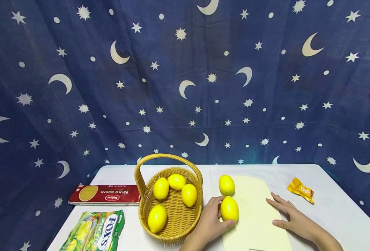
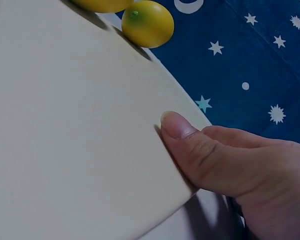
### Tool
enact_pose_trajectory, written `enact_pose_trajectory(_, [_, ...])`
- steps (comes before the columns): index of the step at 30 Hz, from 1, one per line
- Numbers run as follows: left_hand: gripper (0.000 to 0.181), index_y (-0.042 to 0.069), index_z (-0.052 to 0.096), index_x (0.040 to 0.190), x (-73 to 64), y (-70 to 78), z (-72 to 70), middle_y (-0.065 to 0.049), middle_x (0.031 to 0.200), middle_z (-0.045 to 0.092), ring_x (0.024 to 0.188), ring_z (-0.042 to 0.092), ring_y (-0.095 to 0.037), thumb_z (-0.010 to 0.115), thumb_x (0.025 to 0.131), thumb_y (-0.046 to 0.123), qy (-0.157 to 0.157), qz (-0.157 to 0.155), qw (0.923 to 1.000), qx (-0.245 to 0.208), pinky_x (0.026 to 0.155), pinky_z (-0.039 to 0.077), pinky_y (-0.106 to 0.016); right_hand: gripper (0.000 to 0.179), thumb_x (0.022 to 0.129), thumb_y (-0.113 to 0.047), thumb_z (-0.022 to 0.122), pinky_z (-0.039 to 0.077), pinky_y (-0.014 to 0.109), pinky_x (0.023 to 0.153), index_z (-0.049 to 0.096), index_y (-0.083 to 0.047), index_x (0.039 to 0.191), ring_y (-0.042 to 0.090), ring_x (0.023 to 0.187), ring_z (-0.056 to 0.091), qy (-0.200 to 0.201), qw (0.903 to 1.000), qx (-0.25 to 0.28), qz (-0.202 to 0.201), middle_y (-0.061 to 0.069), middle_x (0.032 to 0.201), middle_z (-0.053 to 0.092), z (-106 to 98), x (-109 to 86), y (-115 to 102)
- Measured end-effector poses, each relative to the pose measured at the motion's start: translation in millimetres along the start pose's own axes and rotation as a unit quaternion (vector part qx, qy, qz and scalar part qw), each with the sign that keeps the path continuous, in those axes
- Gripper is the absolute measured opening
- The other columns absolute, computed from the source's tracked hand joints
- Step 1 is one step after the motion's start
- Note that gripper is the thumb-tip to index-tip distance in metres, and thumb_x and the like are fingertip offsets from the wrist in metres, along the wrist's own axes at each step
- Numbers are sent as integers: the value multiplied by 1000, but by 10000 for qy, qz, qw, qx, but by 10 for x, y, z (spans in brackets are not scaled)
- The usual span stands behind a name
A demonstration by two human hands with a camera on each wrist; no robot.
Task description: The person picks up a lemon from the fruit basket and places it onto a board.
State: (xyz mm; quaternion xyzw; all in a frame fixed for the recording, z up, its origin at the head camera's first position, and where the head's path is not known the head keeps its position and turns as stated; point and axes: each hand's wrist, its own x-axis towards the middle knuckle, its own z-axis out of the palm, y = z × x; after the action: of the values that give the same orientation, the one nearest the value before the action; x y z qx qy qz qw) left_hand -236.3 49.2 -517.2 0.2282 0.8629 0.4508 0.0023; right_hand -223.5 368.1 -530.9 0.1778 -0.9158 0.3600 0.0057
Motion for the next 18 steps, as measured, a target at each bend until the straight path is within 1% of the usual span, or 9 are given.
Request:
enact_pose_trajectory(1, [73,14,47,135,3,0,6,6,120,55,110,52,-3,79,74,39,39,10,10000,-7,96,47,-25,65,83,-26,69,-24,15,108,44,-3,139,-32,119,-8,-29,9999,106,54,35,149,21,-5,-3,0])
enact_pose_trajectory(2, [72,14,48,135,6,0,11,6,120,55,110,52,-3,79,75,39,79,27,10000,-29,95,47,-24,65,84,-26,69,-23,27,113,44,-3,140,-22,129,-13,-62,9997,223,123,35,149,19,-10,-3,-2])
enact_pose_trajectory(4, [69,14,50,133,11,-2,15,5,119,55,109,52,-2,79,75,37,178,55,9998,-124,93,48,-21,66,83,-25,69,-20,52,113,44,-2,140,9,145,-14,-131,9987,425,252,35,150,17,-16,6,-5])
enact_pose_trajectory(5, [67,14,51,132,12,-4,14,5,118,56,109,52,-2,79,75,36,231,70,9996,-149,92,49,-20,67,83,-25,70,-18,62,109,43,-2,140,27,147,-11,-172,9981,507,315,35,150,15,-17,16,-7])
enact_pose_trajectory(6, [66,13,52,131,13,-5,13,5,118,56,109,53,-2,79,75,34,283,94,9994,-175,91,49,-19,68,82,-25,70,-16,66,107,44,-1,140,43,144,-7,-211,9976,544,385,35,151,15,-19,29,-9])
enact_pose_trajectory(7, [64,13,53,130,14,-7,10,5,117,56,109,53,-2,80,75,33,327,118,9992,-214,90,49,-17,68,81,-25,71,-13,73,102,44,-1,139,56,138,-2,-243,9970,578,459,35,151,14,-22,42,-15])
enact_pose_trajectory(8, [63,13,53,130,17,-7,8,4,117,57,109,53,-3,80,75,31,354,129,9989,-264,89,49,-16,69,81,-25,71,-11,74,101,44,-1,139,64,132,1,-262,9968,564,508,35,151,14,-24,54,-17])
enact_pose_trajectory(13, [63,12,54,129,20,7,10,3,117,57,109,54,-3,80,75,28,391,138,9984,-385,89,50,-16,70,80,-26,72,-8,76,100,44,-2,139,65,131,2,-320,9962,528,617,34,151,15,-36,61,-7])
enact_pose_trajectory(18, [62,12,54,129,15,16,33,3,118,56,109,54,-4,81,74,28,515,94,9978,-408,90,50,-18,68,81,-24,71,-12,74,101,44,-1,139,67,130,3,-277,9972,533,445,36,150,15,-41,49,9])
